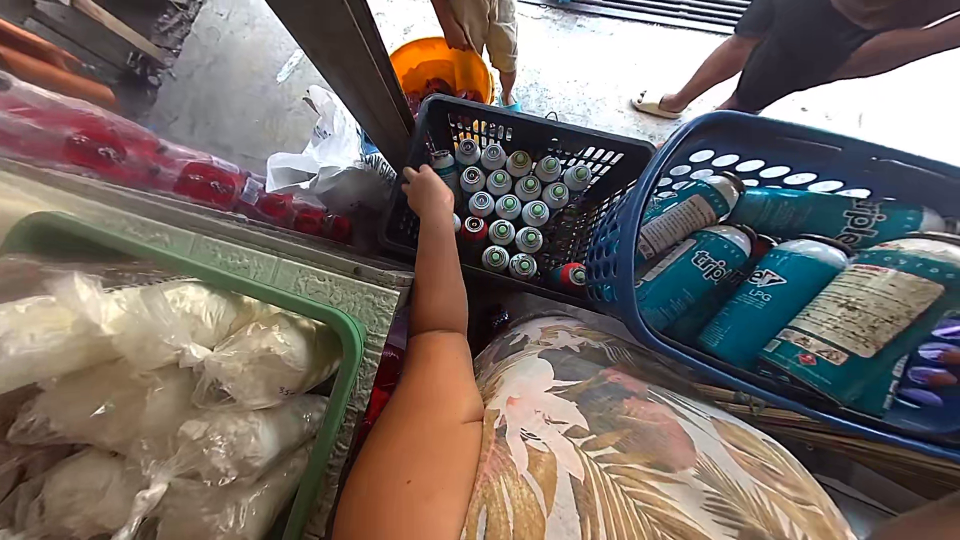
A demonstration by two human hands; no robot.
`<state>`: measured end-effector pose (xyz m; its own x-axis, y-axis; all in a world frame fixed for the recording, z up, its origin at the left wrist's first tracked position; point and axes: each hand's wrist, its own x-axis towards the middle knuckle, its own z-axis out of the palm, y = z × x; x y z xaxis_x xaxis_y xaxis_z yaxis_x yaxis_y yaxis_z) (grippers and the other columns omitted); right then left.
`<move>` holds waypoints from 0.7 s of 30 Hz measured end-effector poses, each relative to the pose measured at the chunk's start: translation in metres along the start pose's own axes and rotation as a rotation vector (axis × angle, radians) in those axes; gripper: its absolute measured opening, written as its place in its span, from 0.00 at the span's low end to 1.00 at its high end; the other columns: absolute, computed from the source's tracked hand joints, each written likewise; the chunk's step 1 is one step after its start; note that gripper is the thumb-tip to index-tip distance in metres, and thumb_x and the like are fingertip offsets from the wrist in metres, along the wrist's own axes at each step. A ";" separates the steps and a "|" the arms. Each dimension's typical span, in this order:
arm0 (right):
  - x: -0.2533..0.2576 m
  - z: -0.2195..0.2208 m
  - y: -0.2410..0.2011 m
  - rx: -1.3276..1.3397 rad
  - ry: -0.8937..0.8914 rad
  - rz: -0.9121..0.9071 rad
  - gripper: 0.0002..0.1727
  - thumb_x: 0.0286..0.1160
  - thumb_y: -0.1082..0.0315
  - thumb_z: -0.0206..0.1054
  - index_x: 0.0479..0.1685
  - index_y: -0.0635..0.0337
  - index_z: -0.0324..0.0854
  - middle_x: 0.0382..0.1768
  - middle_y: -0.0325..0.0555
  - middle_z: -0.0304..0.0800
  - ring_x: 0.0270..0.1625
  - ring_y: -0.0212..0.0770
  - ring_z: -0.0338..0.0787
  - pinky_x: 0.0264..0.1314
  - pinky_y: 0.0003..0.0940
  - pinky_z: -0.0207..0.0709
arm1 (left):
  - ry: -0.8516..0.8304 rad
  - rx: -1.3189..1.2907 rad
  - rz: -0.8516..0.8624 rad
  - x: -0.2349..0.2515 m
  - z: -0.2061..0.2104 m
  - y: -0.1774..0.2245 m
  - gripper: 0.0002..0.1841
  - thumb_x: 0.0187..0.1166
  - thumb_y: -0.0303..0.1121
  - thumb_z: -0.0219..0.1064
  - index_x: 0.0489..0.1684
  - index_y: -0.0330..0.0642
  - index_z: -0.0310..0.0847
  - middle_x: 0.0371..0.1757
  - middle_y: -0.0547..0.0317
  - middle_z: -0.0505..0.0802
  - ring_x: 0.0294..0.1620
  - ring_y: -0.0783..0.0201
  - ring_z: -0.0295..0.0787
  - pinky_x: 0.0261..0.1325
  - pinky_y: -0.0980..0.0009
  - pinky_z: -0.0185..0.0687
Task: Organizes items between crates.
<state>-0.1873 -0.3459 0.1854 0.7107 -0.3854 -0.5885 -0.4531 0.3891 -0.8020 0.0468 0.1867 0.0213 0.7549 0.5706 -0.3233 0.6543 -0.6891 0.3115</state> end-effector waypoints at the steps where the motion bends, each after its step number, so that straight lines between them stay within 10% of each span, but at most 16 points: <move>1: 0.009 -0.007 0.000 -0.032 0.031 -0.030 0.18 0.76 0.72 0.32 0.40 0.53 0.71 0.26 0.37 0.89 0.26 0.28 0.90 0.26 0.18 0.84 | -0.014 0.023 -0.023 0.004 0.013 -0.003 0.31 0.68 0.31 0.78 0.75 0.41 0.79 0.86 0.34 0.69 0.79 0.34 0.74 0.69 0.42 0.81; 5: 0.032 -0.033 -0.005 -0.117 -0.055 -0.118 0.17 0.77 0.75 0.35 0.52 0.52 0.68 0.34 0.37 0.90 0.32 0.30 0.93 0.30 0.21 0.87 | -0.034 -0.085 0.189 -0.022 0.030 0.016 0.29 0.74 0.35 0.74 0.77 0.35 0.77 0.82 0.30 0.73 0.79 0.32 0.73 0.76 0.38 0.73; 9: 0.029 0.027 -0.013 -0.339 0.559 -0.019 0.18 0.84 0.76 0.35 0.55 0.45 0.67 0.32 0.33 0.78 0.28 0.24 0.84 0.26 0.15 0.75 | -0.419 0.073 0.542 -0.081 0.066 0.055 0.31 0.78 0.44 0.73 0.73 0.30 0.77 0.74 0.27 0.80 0.71 0.31 0.81 0.68 0.35 0.80; 12: 0.076 -0.088 -0.005 -0.164 0.029 -0.072 0.19 0.76 0.70 0.41 0.58 0.45 0.72 0.37 0.39 0.92 0.31 0.33 0.93 0.30 0.26 0.87 | -0.590 0.293 0.515 -0.105 0.114 0.065 0.39 0.67 0.35 0.82 0.79 0.28 0.70 0.76 0.24 0.77 0.72 0.26 0.79 0.63 0.31 0.80; 16: 0.079 -0.095 -0.004 -0.145 -0.011 -0.082 0.18 0.72 0.69 0.45 0.55 0.44 0.75 0.36 0.37 0.93 0.30 0.33 0.93 0.31 0.27 0.88 | -0.596 0.404 0.522 -0.116 0.144 0.072 0.33 0.76 0.20 0.67 0.84 0.31 0.63 0.74 0.22 0.77 0.66 0.27 0.83 0.56 0.36 0.85; 21: 0.079 -0.090 -0.006 -0.077 -0.086 -0.053 0.18 0.75 0.71 0.41 0.55 0.48 0.72 0.37 0.41 0.92 0.33 0.36 0.94 0.32 0.29 0.89 | -0.657 0.310 0.632 -0.134 0.138 0.090 0.34 0.70 0.22 0.73 0.80 0.35 0.69 0.70 0.23 0.80 0.64 0.28 0.85 0.56 0.35 0.85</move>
<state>-0.1768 -0.4536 0.1342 0.7769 -0.3296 -0.5365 -0.4510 0.3032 -0.8394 -0.0014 -0.0130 -0.0305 0.7264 -0.2461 -0.6417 0.0230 -0.9245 0.3806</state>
